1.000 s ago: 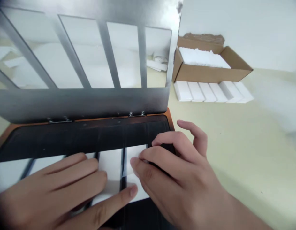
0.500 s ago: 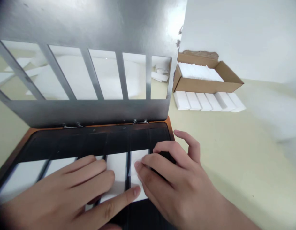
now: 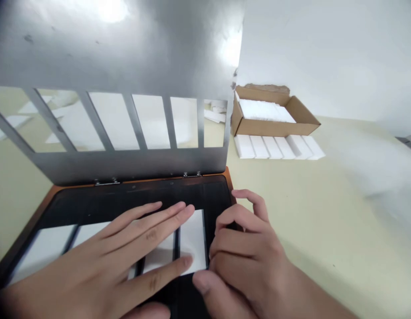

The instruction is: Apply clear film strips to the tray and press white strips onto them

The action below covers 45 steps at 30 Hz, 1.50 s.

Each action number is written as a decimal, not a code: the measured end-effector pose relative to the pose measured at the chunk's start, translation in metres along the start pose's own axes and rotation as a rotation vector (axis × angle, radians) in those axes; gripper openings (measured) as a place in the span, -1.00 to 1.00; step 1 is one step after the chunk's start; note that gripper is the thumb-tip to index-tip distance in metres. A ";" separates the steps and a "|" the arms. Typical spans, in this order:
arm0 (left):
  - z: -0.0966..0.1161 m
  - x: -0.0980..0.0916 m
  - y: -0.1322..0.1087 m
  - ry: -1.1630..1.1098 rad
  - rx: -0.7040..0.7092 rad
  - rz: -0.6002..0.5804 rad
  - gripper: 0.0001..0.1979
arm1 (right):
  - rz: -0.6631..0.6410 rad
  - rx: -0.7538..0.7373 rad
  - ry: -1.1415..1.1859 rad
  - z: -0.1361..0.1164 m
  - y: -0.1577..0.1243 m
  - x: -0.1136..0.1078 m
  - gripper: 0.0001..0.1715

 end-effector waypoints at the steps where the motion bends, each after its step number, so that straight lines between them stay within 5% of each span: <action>1: 0.000 0.000 0.000 -0.008 0.000 0.015 -0.64 | 0.038 0.027 0.007 0.001 -0.001 -0.001 -0.68; 4: 0.000 -0.003 0.001 -0.023 -0.010 0.041 -0.67 | 0.039 0.048 -0.020 0.008 0.000 -0.005 -0.93; 10: 0.001 -0.010 0.004 -0.067 -0.024 0.026 -0.69 | -0.170 0.098 -0.076 0.020 0.001 -0.008 -0.59; 19: 0.002 -0.003 0.001 -0.045 0.007 0.028 -0.64 | -0.036 0.138 -0.067 0.028 -0.003 -0.007 -0.67; 45: 0.001 -0.005 -0.001 -0.101 0.004 -0.046 -0.64 | -0.064 0.219 0.002 0.027 -0.007 0.001 -0.58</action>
Point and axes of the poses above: each hand's wrist, its own y-axis towards the middle knuckle, its own x-axis out of the palm, z = x × y, the point moved 1 cm from there along y, towards the middle knuckle, and after that the axes turned 2 degrees about y, right-handed, at the moved point
